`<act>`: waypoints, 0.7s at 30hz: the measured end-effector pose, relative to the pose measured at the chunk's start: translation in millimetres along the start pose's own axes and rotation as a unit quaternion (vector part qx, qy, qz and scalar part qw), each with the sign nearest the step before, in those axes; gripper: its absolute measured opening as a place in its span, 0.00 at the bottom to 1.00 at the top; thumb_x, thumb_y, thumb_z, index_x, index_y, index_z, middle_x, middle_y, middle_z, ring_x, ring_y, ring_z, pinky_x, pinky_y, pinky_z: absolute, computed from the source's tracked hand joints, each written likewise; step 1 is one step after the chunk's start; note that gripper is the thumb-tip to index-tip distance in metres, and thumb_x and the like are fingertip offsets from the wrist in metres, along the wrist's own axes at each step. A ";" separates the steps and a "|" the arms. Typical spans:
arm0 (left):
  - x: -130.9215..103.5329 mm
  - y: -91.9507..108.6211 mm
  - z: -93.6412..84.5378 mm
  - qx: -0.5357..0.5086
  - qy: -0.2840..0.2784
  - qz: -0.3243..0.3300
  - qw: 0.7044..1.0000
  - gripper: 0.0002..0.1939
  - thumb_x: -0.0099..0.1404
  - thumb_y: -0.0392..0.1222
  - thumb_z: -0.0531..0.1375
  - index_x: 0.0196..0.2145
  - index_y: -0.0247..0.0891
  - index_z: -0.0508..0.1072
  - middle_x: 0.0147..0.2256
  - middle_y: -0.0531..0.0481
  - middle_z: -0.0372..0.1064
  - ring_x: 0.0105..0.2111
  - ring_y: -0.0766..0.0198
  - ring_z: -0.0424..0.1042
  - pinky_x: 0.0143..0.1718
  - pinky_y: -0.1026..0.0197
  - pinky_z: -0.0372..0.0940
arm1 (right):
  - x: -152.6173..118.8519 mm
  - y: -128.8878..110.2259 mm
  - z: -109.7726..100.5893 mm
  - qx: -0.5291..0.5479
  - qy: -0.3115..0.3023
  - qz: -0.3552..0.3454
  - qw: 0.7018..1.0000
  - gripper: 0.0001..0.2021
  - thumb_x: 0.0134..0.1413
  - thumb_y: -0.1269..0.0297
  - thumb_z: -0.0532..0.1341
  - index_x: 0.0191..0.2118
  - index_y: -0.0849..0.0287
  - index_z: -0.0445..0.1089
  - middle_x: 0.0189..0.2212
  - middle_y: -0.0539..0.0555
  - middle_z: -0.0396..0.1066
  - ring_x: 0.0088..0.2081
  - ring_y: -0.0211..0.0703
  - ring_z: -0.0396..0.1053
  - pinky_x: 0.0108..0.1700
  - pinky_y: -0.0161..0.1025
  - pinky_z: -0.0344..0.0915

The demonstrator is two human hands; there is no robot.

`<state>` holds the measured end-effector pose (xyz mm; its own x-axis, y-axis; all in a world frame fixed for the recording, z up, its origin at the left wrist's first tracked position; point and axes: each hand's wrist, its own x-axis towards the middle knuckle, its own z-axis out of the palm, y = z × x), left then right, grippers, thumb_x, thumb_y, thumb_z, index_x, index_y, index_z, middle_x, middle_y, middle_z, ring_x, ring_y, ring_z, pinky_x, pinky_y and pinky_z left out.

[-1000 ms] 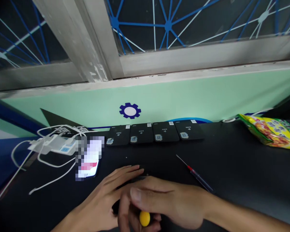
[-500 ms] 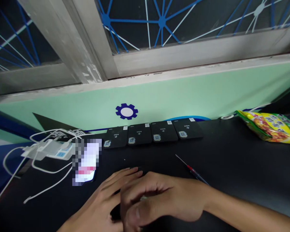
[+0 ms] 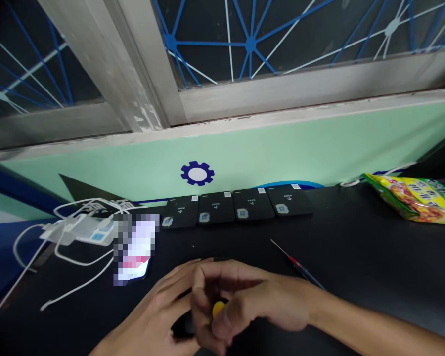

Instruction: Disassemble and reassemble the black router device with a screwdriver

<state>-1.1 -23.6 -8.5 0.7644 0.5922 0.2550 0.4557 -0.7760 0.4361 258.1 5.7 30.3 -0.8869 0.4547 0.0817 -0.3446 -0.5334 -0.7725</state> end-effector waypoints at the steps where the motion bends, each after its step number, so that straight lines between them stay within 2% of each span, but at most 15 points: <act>1: 0.2 -0.2 0.1 -0.001 0.001 0.000 1.000 0.43 0.59 0.39 0.78 0.68 0.44 0.67 0.68 0.40 0.72 0.68 0.42 0.71 0.70 0.38 0.69 | 0.7 -1.8 0.4 -0.026 0.003 -0.004 1.000 0.13 0.55 0.60 0.72 0.38 0.60 0.69 0.31 0.50 0.72 0.31 0.39 0.64 0.38 0.38 0.59; 4: -0.2 -1.6 0.5 0.002 -0.012 -0.001 1.000 0.41 0.59 0.40 0.79 0.66 0.44 0.69 0.68 0.40 0.71 0.70 0.41 0.69 0.71 0.38 0.69 | 1.7 -7.4 3.4 -0.092 0.020 -0.009 0.996 0.11 0.56 0.59 0.71 0.34 0.61 0.73 0.32 0.53 0.73 0.37 0.43 0.63 0.43 0.41 0.58; 7: -1.8 -2.7 1.0 0.011 -0.023 -0.007 1.000 0.42 0.60 0.40 0.79 0.68 0.45 0.68 0.70 0.41 0.69 0.72 0.42 0.67 0.72 0.37 0.67 | 2.0 -8.5 7.7 -0.066 0.025 -0.012 0.997 0.11 0.63 0.59 0.68 0.35 0.62 0.74 0.27 0.50 0.69 0.31 0.41 0.63 0.41 0.40 0.61; 9: -3.0 -2.5 1.0 0.014 -0.021 -0.007 1.000 0.41 0.61 0.40 0.78 0.68 0.44 0.68 0.72 0.40 0.67 0.72 0.42 0.66 0.72 0.38 0.67 | 1.9 -5.8 9.7 -0.028 0.017 -0.008 0.999 0.12 0.67 0.58 0.65 0.38 0.63 0.74 0.25 0.48 0.66 0.25 0.37 0.62 0.36 0.38 0.62; 11: -3.6 -1.8 0.4 0.015 -0.021 -0.005 1.000 0.41 0.61 0.38 0.77 0.68 0.44 0.68 0.72 0.40 0.65 0.72 0.43 0.66 0.73 0.39 0.66 | 1.4 -1.6 9.8 -0.026 0.023 -0.012 0.999 0.16 0.73 0.55 0.63 0.38 0.63 0.73 0.24 0.48 0.66 0.22 0.35 0.60 0.31 0.34 0.60; 13: -3.4 -1.2 -0.7 0.019 -0.027 -0.007 0.999 0.43 0.62 0.38 0.76 0.71 0.44 0.66 0.73 0.41 0.66 0.73 0.43 0.65 0.73 0.38 0.66 | 0.4 2.2 8.0 -0.061 0.030 -0.020 0.997 0.24 0.78 0.50 0.57 0.33 0.63 0.72 0.23 0.49 0.65 0.21 0.34 0.59 0.27 0.33 0.57; 16: -2.3 -0.9 -2.4 0.025 -0.036 -0.009 0.999 0.44 0.64 0.39 0.76 0.73 0.45 0.63 0.73 0.42 0.66 0.73 0.43 0.65 0.72 0.37 0.67 | -0.9 5.4 4.1 -0.100 0.011 -0.024 0.995 0.35 0.82 0.45 0.47 0.26 0.62 0.69 0.19 0.50 0.62 0.20 0.35 0.58 0.23 0.32 0.54; 18: -1.6 -0.8 -3.0 0.025 -0.036 -0.007 0.999 0.45 0.63 0.38 0.76 0.72 0.45 0.64 0.73 0.42 0.66 0.73 0.42 0.65 0.72 0.36 0.68 | -0.9 5.8 2.6 -0.076 -0.001 -0.022 0.997 0.30 0.78 0.45 0.51 0.28 0.62 0.70 0.21 0.51 0.65 0.21 0.35 0.58 0.23 0.33 0.53; 20: -1.4 -0.5 -3.0 0.025 -0.030 -0.005 0.999 0.44 0.62 0.37 0.76 0.71 0.45 0.66 0.72 0.42 0.66 0.72 0.42 0.66 0.71 0.37 0.68 | -0.1 5.3 2.7 -0.008 -0.005 -0.014 1.000 0.16 0.64 0.52 0.64 0.34 0.62 0.70 0.24 0.49 0.67 0.21 0.34 0.57 0.24 0.32 0.53; 21: -1.3 -0.3 -2.8 0.025 -0.025 -0.007 0.999 0.43 0.62 0.37 0.76 0.70 0.45 0.67 0.72 0.41 0.66 0.72 0.42 0.66 0.71 0.37 0.68 | 0.5 4.6 3.3 0.024 -0.005 -0.005 1.000 0.12 0.56 0.58 0.68 0.36 0.61 0.69 0.25 0.48 0.68 0.21 0.34 0.56 0.25 0.32 0.52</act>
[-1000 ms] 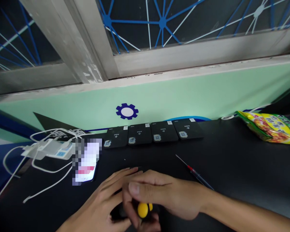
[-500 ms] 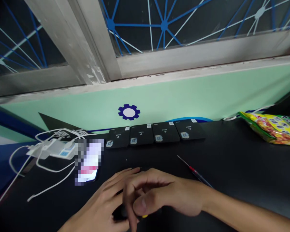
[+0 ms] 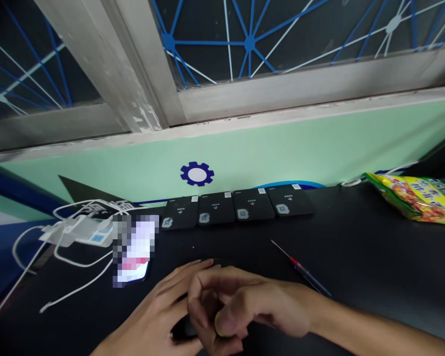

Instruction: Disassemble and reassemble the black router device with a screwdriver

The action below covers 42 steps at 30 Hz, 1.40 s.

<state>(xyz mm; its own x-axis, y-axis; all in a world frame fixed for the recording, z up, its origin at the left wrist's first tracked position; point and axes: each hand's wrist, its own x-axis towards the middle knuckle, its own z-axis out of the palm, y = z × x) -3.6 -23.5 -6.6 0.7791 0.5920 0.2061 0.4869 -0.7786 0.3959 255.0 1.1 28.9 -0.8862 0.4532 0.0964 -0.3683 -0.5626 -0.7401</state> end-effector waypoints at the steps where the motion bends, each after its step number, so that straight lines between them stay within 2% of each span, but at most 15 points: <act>1: 0.0 0.2 0.3 0.000 0.004 -0.001 1.000 0.42 0.62 0.37 0.76 0.69 0.45 0.67 0.72 0.41 0.66 0.72 0.42 0.66 0.71 0.38 0.68 | 0.7 -0.9 1.0 0.021 0.001 0.009 1.000 0.12 0.51 0.62 0.69 0.37 0.60 0.68 0.25 0.47 0.68 0.22 0.34 0.57 0.25 0.32 0.53; 3: -0.1 0.4 1.0 -0.005 0.004 -0.002 1.000 0.42 0.63 0.39 0.77 0.70 0.45 0.67 0.71 0.41 0.68 0.72 0.42 0.67 0.72 0.38 0.68 | 2.2 -3.6 3.7 0.010 0.004 0.014 1.000 0.11 0.49 0.63 0.69 0.34 0.59 0.68 0.25 0.48 0.69 0.24 0.36 0.60 0.29 0.34 0.57; 5: -0.3 0.4 1.6 -0.009 -0.001 -0.002 1.000 0.44 0.63 0.41 0.78 0.72 0.44 0.65 0.71 0.41 0.69 0.72 0.42 0.67 0.72 0.37 0.67 | 3.3 -6.5 6.6 -0.050 0.015 0.006 0.999 0.10 0.53 0.60 0.68 0.31 0.61 0.71 0.27 0.52 0.70 0.30 0.41 0.65 0.37 0.38 0.62; 7: -0.5 0.2 1.8 -0.007 -0.005 -0.006 1.000 0.47 0.63 0.42 0.78 0.74 0.45 0.62 0.71 0.42 0.68 0.72 0.42 0.66 0.73 0.37 0.66 | 3.4 -7.8 8.9 -0.103 0.021 -0.005 0.994 0.16 0.60 0.55 0.66 0.28 0.63 0.74 0.27 0.54 0.70 0.32 0.43 0.66 0.41 0.41 0.63; 12: -0.8 0.3 1.5 0.007 -0.012 -0.006 1.000 0.46 0.64 0.41 0.77 0.74 0.45 0.62 0.73 0.43 0.65 0.72 0.43 0.66 0.73 0.37 0.66 | -0.1 -2.9 8.5 -0.081 0.014 -0.031 0.996 0.28 0.76 0.47 0.57 0.30 0.65 0.75 0.21 0.48 0.62 0.20 0.34 0.57 0.28 0.35 0.56; 15: -1.3 0.8 2.1 0.002 -0.009 -0.005 1.000 0.42 0.64 0.40 0.76 0.71 0.45 0.65 0.72 0.42 0.66 0.73 0.43 0.65 0.73 0.37 0.66 | -2.2 -2.8 4.4 -0.051 0.014 -0.021 0.998 0.20 0.69 0.49 0.64 0.38 0.64 0.73 0.24 0.48 0.66 0.23 0.34 0.55 0.27 0.33 0.53; 17: -1.9 1.3 2.6 -0.003 -0.001 -0.006 1.000 0.42 0.62 0.38 0.77 0.69 0.45 0.67 0.72 0.41 0.66 0.72 0.42 0.66 0.72 0.37 0.67 | -2.1 -4.7 2.3 -0.032 0.008 0.011 0.999 0.14 0.59 0.58 0.70 0.40 0.61 0.69 0.26 0.48 0.68 0.24 0.34 0.56 0.28 0.33 0.54; 19: -2.0 1.5 2.6 -0.003 0.003 -0.007 1.000 0.44 0.60 0.38 0.78 0.70 0.46 0.66 0.73 0.39 0.65 0.71 0.42 0.67 0.72 0.36 0.67 | -0.3 -7.2 2.4 -0.023 0.014 0.021 0.999 0.12 0.53 0.64 0.70 0.38 0.59 0.67 0.27 0.47 0.69 0.25 0.35 0.57 0.30 0.34 0.56; 22: -1.1 1.2 1.8 -0.006 -0.001 -0.008 1.000 0.45 0.61 0.38 0.78 0.71 0.45 0.65 0.71 0.40 0.67 0.71 0.41 0.68 0.71 0.36 0.68 | 4.3 -10.5 6.8 -0.063 0.012 -0.022 0.998 0.10 0.52 0.61 0.69 0.31 0.60 0.70 0.28 0.51 0.69 0.33 0.42 0.65 0.42 0.41 0.64; 25: -0.2 0.2 1.7 -0.018 -0.008 -0.005 1.000 0.38 0.62 0.39 0.78 0.66 0.44 0.69 0.67 0.41 0.73 0.72 0.41 0.67 0.71 0.36 0.68 | 7.2 -12.2 11.4 -0.126 0.019 -0.050 0.991 0.15 0.54 0.54 0.67 0.25 0.60 0.72 0.33 0.54 0.69 0.43 0.51 0.66 0.54 0.48 0.61; 27: -0.4 -0.3 2.3 -0.019 -0.009 -0.006 1.000 0.38 0.62 0.41 0.78 0.66 0.44 0.69 0.67 0.40 0.72 0.72 0.41 0.66 0.71 0.36 0.68 | 6.9 -11.7 12.5 -0.133 0.032 -0.048 0.989 0.16 0.55 0.53 0.67 0.25 0.60 0.72 0.32 0.55 0.69 0.43 0.51 0.64 0.51 0.47 0.60; 30: -1.0 -0.1 3.5 -0.015 0.000 -0.007 1.000 0.45 0.62 0.42 0.79 0.70 0.44 0.65 0.70 0.40 0.69 0.72 0.42 0.66 0.71 0.36 0.68 | 4.5 -8.6 11.6 -0.096 0.035 -0.031 0.994 0.12 0.56 0.56 0.70 0.32 0.61 0.73 0.30 0.53 0.69 0.37 0.45 0.62 0.44 0.42 0.60; 34: -0.7 1.5 2.4 -0.007 0.009 -0.001 1.000 0.42 0.61 0.39 0.78 0.68 0.44 0.67 0.71 0.39 0.68 0.72 0.41 0.67 0.71 0.37 0.68 | 1.1 -3.4 10.4 -0.060 0.045 -0.011 0.997 0.16 0.64 0.53 0.72 0.40 0.62 0.73 0.33 0.53 0.70 0.33 0.39 0.64 0.37 0.34 0.62; 39: -1.3 1.5 0.7 0.004 -0.011 -0.006 1.000 0.46 0.63 0.39 0.77 0.73 0.43 0.63 0.72 0.40 0.67 0.72 0.42 0.66 0.73 0.36 0.66 | -1.3 0.6 14.5 -0.095 0.055 -0.014 0.994 0.25 0.78 0.45 0.59 0.36 0.64 0.72 0.26 0.50 0.67 0.25 0.34 0.61 0.29 0.31 0.59; 42: -1.9 1.0 1.2 0.003 -0.022 -0.008 1.000 0.47 0.64 0.38 0.75 0.74 0.45 0.60 0.73 0.42 0.66 0.74 0.42 0.64 0.73 0.35 0.66 | -0.6 1.5 13.9 -0.082 0.050 -0.036 0.995 0.28 0.80 0.46 0.55 0.34 0.66 0.72 0.25 0.50 0.64 0.23 0.32 0.57 0.26 0.31 0.55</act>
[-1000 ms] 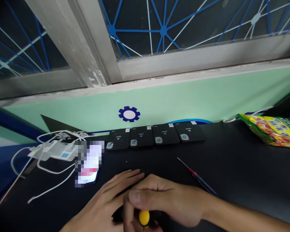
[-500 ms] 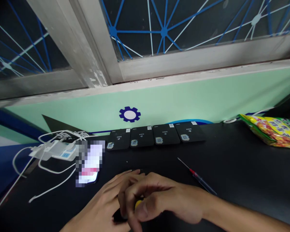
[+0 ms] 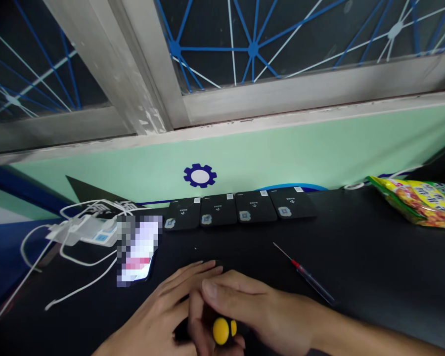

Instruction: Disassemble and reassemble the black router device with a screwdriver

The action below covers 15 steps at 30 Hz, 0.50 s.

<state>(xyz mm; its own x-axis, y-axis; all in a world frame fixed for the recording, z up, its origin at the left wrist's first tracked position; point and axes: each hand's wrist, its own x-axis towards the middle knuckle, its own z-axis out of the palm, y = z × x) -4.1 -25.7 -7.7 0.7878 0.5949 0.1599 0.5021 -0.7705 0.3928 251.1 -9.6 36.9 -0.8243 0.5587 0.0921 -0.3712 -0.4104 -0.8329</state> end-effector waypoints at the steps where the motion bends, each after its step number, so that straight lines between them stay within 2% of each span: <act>1: 0.0 0.2 0.1 -0.001 0.000 0.000 1.000 0.46 0.64 0.38 0.76 0.74 0.45 0.61 0.73 0.42 0.66 0.73 0.42 0.64 0.73 0.35 0.66 | 0.9 0.6 -1.4 0.022 -0.013 0.000 1.000 0.25 0.77 0.47 0.58 0.35 0.66 0.72 0.25 0.50 0.65 0.23 0.32 0.57 0.26 0.31 0.54; 3: 0.3 1.0 0.1 -0.005 0.010 0.001 1.000 0.45 0.62 0.37 0.76 0.72 0.45 0.64 0.72 0.42 0.66 0.72 0.42 0.66 0.72 0.36 0.67 | 3.0 2.2 -5.2 0.083 -0.045 0.008 0.996 0.15 0.64 0.55 0.68 0.36 0.63 0.70 0.25 0.48 0.66 0.21 0.31 0.55 0.25 0.30 0.54; 5: 0.7 1.9 0.0 -0.005 0.027 0.001 1.000 0.44 0.60 0.36 0.77 0.70 0.45 0.67 0.72 0.41 0.66 0.71 0.42 0.68 0.72 0.37 0.67 | 4.9 3.8 -9.0 0.130 -0.058 0.021 0.990 0.13 0.52 0.63 0.71 0.36 0.61 0.68 0.24 0.47 0.68 0.19 0.31 0.55 0.25 0.29 0.55; 6: 0.8 2.2 0.0 -0.004 0.032 0.000 0.999 0.44 0.60 0.36 0.77 0.70 0.45 0.67 0.72 0.40 0.66 0.71 0.41 0.68 0.72 0.37 0.68 | 5.4 4.3 -10.4 0.137 -0.055 0.028 0.989 0.13 0.50 0.65 0.72 0.35 0.60 0.67 0.23 0.47 0.69 0.19 0.31 0.55 0.24 0.29 0.56; 8: 0.8 2.2 0.1 -0.001 0.031 -0.001 1.000 0.44 0.60 0.37 0.77 0.70 0.44 0.66 0.72 0.40 0.66 0.71 0.41 0.69 0.72 0.36 0.67 | 5.6 4.3 -11.3 0.119 -0.041 0.035 0.991 0.12 0.51 0.64 0.72 0.34 0.60 0.69 0.23 0.47 0.69 0.19 0.32 0.57 0.25 0.30 0.57; 10: 0.6 1.7 0.4 0.002 0.021 -0.001 1.000 0.44 0.62 0.39 0.77 0.71 0.43 0.65 0.72 0.40 0.67 0.71 0.41 0.68 0.72 0.35 0.67 | 4.8 3.3 -10.2 0.076 -0.032 0.039 0.996 0.13 0.57 0.58 0.71 0.33 0.62 0.73 0.23 0.48 0.69 0.21 0.34 0.59 0.26 0.32 0.58; 13: 0.4 0.8 0.6 0.003 0.020 -0.009 1.000 0.47 0.63 0.40 0.77 0.74 0.45 0.63 0.72 0.42 0.67 0.72 0.42 0.67 0.73 0.37 0.66 | 2.8 3.4 -6.9 -0.010 -0.037 0.027 0.999 0.26 0.70 0.47 0.64 0.28 0.65 0.76 0.24 0.51 0.69 0.24 0.35 0.59 0.31 0.36 0.58; 15: 0.5 0.5 0.5 0.003 0.024 -0.008 1.000 0.47 0.63 0.40 0.76 0.74 0.45 0.63 0.73 0.42 0.66 0.72 0.43 0.67 0.73 0.38 0.66 | 1.8 5.4 -5.6 -0.032 -0.036 0.009 0.999 0.33 0.76 0.43 0.57 0.27 0.65 0.77 0.21 0.51 0.67 0.24 0.35 0.58 0.31 0.37 0.57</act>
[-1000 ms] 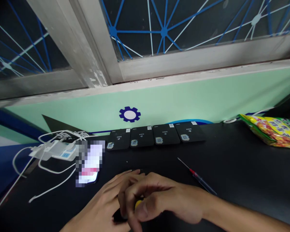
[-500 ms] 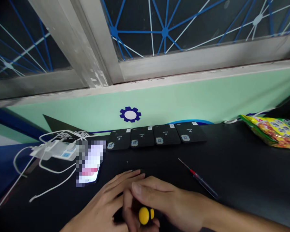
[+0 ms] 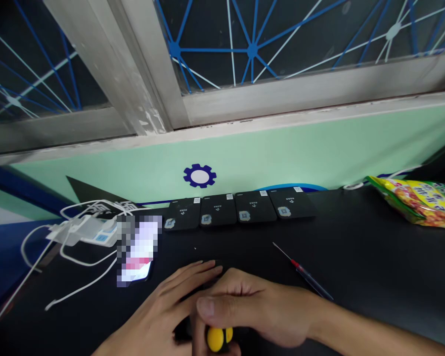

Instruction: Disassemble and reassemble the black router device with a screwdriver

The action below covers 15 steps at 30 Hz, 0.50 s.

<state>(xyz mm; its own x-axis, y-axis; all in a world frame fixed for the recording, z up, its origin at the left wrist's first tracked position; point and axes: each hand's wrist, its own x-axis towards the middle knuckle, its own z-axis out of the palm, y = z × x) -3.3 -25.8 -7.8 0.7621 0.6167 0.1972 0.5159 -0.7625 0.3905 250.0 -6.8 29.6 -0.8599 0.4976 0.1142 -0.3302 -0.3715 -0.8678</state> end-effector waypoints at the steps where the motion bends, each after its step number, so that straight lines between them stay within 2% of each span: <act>1: 0.3 0.0 -0.2 -0.001 0.001 0.004 1.000 0.46 0.64 0.40 0.76 0.74 0.45 0.63 0.73 0.42 0.66 0.72 0.43 0.67 0.73 0.39 0.66 | -0.2 1.1 0.2 0.005 0.009 -0.008 1.000 0.33 0.77 0.42 0.55 0.28 0.65 0.78 0.21 0.51 0.66 0.23 0.35 0.58 0.30 0.36 0.56; 3: 1.1 0.4 -1.0 -0.005 -0.002 0.009 1.000 0.44 0.64 0.39 0.75 0.73 0.45 0.64 0.73 0.42 0.66 0.72 0.42 0.66 0.73 0.38 0.66 | 0.2 2.5 -0.9 0.042 0.021 -0.012 0.999 0.29 0.75 0.44 0.57 0.33 0.65 0.77 0.22 0.50 0.67 0.21 0.34 0.57 0.26 0.34 0.53; 6: 2.0 1.6 -2.3 -0.012 -0.002 0.008 1.000 0.42 0.62 0.37 0.76 0.70 0.45 0.67 0.71 0.42 0.68 0.72 0.42 0.67 0.72 0.38 0.66 | 2.4 1.6 -4.6 0.131 -0.010 0.013 0.991 0.12 0.58 0.58 0.67 0.38 0.63 0.72 0.25 0.49 0.70 0.20 0.33 0.57 0.23 0.31 0.53; 8: 1.8 2.2 -2.6 -0.012 0.000 0.007 1.000 0.42 0.60 0.37 0.77 0.69 0.45 0.68 0.71 0.41 0.68 0.71 0.42 0.68 0.72 0.38 0.67 | 3.9 -0.3 -6.0 0.162 -0.031 0.021 0.986 0.10 0.49 0.64 0.68 0.37 0.61 0.70 0.25 0.49 0.70 0.19 0.33 0.57 0.22 0.30 0.55; 9: 1.5 2.2 -2.4 -0.010 -0.001 0.006 1.000 0.43 0.60 0.37 0.77 0.69 0.45 0.67 0.71 0.41 0.68 0.71 0.42 0.68 0.72 0.38 0.67 | 4.3 -1.4 -5.9 0.158 -0.029 0.020 0.987 0.09 0.49 0.65 0.67 0.36 0.61 0.70 0.24 0.49 0.70 0.19 0.33 0.57 0.23 0.31 0.56; 11: 0.5 1.7 -1.7 -0.007 -0.007 0.003 1.000 0.46 0.61 0.39 0.78 0.72 0.45 0.65 0.71 0.41 0.68 0.71 0.42 0.68 0.72 0.38 0.67 | 4.2 -3.7 -3.8 0.117 -0.013 0.018 0.993 0.09 0.55 0.61 0.65 0.33 0.63 0.73 0.24 0.49 0.68 0.20 0.34 0.56 0.25 0.32 0.58; 15: -0.6 -0.1 0.2 0.001 -0.014 0.003 1.000 0.48 0.63 0.41 0.77 0.75 0.46 0.61 0.73 0.42 0.66 0.72 0.42 0.67 0.73 0.37 0.66 | 2.1 -4.7 1.0 0.030 0.002 0.014 0.999 0.26 0.71 0.49 0.60 0.26 0.64 0.74 0.22 0.50 0.65 0.22 0.34 0.56 0.28 0.34 0.56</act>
<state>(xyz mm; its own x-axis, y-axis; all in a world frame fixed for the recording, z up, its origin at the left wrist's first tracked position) -3.8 -26.1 -8.1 0.7754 0.6068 0.1750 0.5123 -0.7664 0.3874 249.3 -4.8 34.4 -0.8676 0.4895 0.0870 -0.3279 -0.4317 -0.8403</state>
